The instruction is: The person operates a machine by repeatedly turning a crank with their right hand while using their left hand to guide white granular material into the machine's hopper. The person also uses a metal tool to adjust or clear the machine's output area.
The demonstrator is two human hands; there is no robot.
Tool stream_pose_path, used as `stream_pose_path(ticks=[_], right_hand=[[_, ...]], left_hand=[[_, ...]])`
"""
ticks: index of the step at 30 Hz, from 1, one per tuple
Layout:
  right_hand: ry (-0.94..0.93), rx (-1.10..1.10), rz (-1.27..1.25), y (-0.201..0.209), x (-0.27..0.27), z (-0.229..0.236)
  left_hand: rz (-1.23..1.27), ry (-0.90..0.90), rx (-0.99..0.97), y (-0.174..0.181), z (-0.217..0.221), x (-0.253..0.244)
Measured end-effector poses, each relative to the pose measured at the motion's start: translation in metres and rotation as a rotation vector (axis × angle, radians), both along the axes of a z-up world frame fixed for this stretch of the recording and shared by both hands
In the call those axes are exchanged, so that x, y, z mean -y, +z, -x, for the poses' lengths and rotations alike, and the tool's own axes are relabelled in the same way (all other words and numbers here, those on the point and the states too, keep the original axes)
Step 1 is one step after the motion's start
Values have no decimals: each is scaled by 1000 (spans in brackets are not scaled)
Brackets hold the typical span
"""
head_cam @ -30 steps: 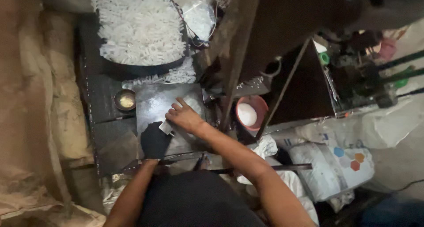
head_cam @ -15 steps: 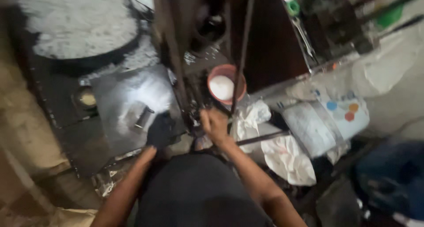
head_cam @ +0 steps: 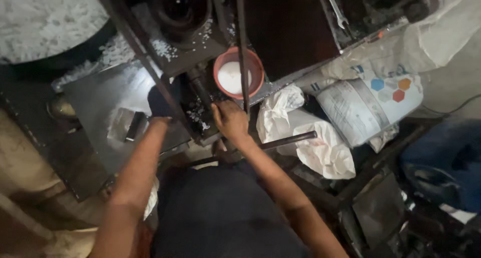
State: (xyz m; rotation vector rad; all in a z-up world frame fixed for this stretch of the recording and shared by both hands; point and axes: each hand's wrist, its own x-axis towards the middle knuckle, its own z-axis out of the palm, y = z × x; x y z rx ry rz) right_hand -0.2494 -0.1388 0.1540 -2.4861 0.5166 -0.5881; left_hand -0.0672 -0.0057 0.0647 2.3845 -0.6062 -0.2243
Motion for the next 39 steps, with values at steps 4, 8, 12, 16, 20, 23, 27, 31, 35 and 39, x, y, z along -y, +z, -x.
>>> stream_pose_path(ticks=[4,8,12,16,20,23,27,31,35,39], right_hand=[[106,79,-94,7,-4,5],[331,176,-398,2,-30,16],[447,-292,-1000,-23,-75,6],[420,-384,-1007,-66,-111,-39],[295,-561,-1012,-99,-130,-69],[174,-456,-1271,-112,-148,-74],[80,-420,-1388,-113,-165,-94],[18,-375,-1396,-98,-164,-98],[320,-165,-883,-61,-137,-47],[19,32,-823,-16,-95,13]], left_hand=[[78,130,52,9,43,-31],[58,319,-120,9,89,-79],[301,321,-248,0,121,-133],[575,283,-231,-13,129,-188],[401,520,-137,-2,104,-217],[414,312,-291,18,60,-227],[211,166,-509,41,24,-218],[94,88,-255,47,21,-203],[-127,313,-247,41,28,-175],[-86,242,-199,36,12,-157]])
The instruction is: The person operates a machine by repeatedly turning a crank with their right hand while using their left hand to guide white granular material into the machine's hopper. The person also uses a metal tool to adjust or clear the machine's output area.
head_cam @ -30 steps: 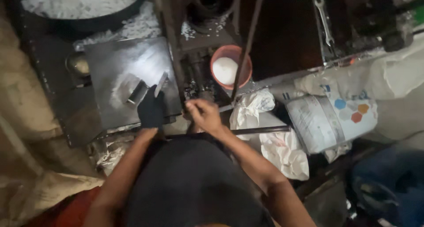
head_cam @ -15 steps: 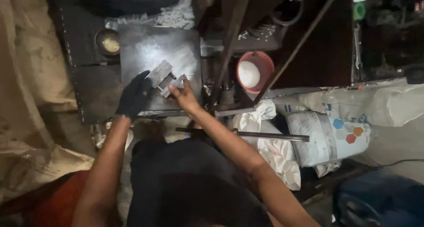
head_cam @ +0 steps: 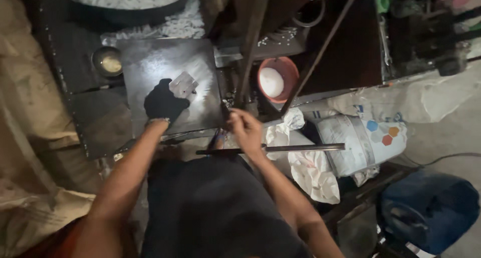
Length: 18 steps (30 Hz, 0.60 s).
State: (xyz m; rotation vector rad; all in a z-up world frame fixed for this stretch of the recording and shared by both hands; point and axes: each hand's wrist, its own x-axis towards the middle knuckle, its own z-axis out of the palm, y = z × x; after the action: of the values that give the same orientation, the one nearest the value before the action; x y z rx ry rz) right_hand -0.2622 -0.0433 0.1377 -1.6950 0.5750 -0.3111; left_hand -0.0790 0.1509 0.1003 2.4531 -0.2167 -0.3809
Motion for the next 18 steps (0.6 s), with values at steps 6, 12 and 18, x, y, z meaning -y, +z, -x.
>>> stream_pose_path(ticks=[6,12,18], right_hand=[[-143,119,890,8,77,-8],[-206,-105,872,-15,92,-11],[-202,-79,908,-16,91,-9]], left_hand=[[165,-136,12,-7,-39,49],[161,-215,34,-14,-68,110],[559,-65,132,-26,-62,132]])
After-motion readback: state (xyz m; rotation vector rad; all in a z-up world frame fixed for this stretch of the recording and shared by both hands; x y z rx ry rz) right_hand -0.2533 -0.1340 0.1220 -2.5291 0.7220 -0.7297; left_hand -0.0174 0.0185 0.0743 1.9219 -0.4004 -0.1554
